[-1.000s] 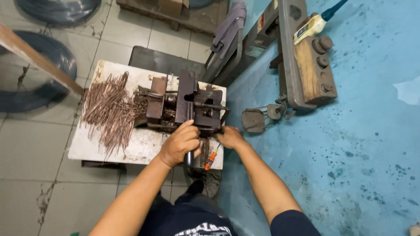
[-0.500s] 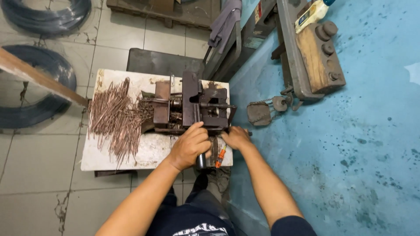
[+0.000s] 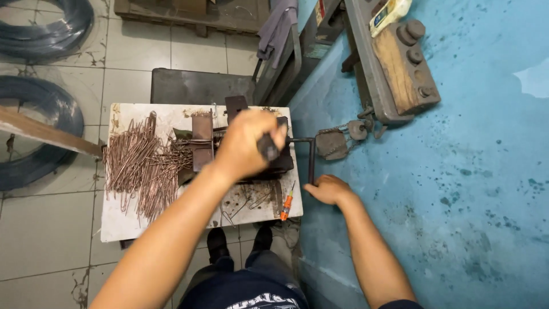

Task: Operating a manual wire-processing machine to cut and bend metal wire segments.

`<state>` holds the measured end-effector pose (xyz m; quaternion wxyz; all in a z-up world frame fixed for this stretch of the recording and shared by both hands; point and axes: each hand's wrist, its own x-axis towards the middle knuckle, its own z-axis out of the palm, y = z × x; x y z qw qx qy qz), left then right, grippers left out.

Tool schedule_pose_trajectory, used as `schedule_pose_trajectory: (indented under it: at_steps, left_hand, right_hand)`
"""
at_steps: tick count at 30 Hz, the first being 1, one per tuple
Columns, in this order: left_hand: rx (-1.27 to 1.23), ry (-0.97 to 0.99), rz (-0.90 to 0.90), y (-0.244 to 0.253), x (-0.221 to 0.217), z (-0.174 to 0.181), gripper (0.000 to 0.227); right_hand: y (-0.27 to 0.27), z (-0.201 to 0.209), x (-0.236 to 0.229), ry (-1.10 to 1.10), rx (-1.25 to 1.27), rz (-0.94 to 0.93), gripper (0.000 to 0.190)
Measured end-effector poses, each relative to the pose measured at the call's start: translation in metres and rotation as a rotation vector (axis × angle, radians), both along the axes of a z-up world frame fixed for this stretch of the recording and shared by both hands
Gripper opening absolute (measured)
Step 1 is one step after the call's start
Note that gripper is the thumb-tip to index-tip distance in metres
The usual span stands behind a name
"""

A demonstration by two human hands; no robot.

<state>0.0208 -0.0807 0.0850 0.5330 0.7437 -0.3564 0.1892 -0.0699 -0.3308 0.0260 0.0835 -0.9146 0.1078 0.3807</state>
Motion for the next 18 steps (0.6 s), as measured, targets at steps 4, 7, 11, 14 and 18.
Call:
schedule_pose_trajectory:
  at_steps: [4,7,11,14,18]
  left_hand:
    - [-0.058,0.146,0.041,0.006,0.040,0.033,0.029]
    - [0.063,0.386,0.075,0.014,0.065,0.061,0.047]
    - [-0.067,0.360,0.069,0.014,0.081,0.062,0.037]
    - [-0.086,0.378,0.090,0.012,0.090,0.057,0.041]
    - [-0.098,0.325,0.109,0.012,0.100,0.051,0.044]
  right_hand:
    - [-0.010,-0.074,0.005,-0.084,0.019,-0.007,0.068]
    - [-0.031,-0.152,0.019,-0.302,0.017,0.052,0.071]
    - [-0.027,-0.153,0.022,-0.351,0.036,0.025,0.059]
    - [-0.024,-0.146,0.020,-0.326,0.048,-0.004,0.063]
    - [-0.023,-0.147,0.024,-0.315,0.031,0.014,0.064]
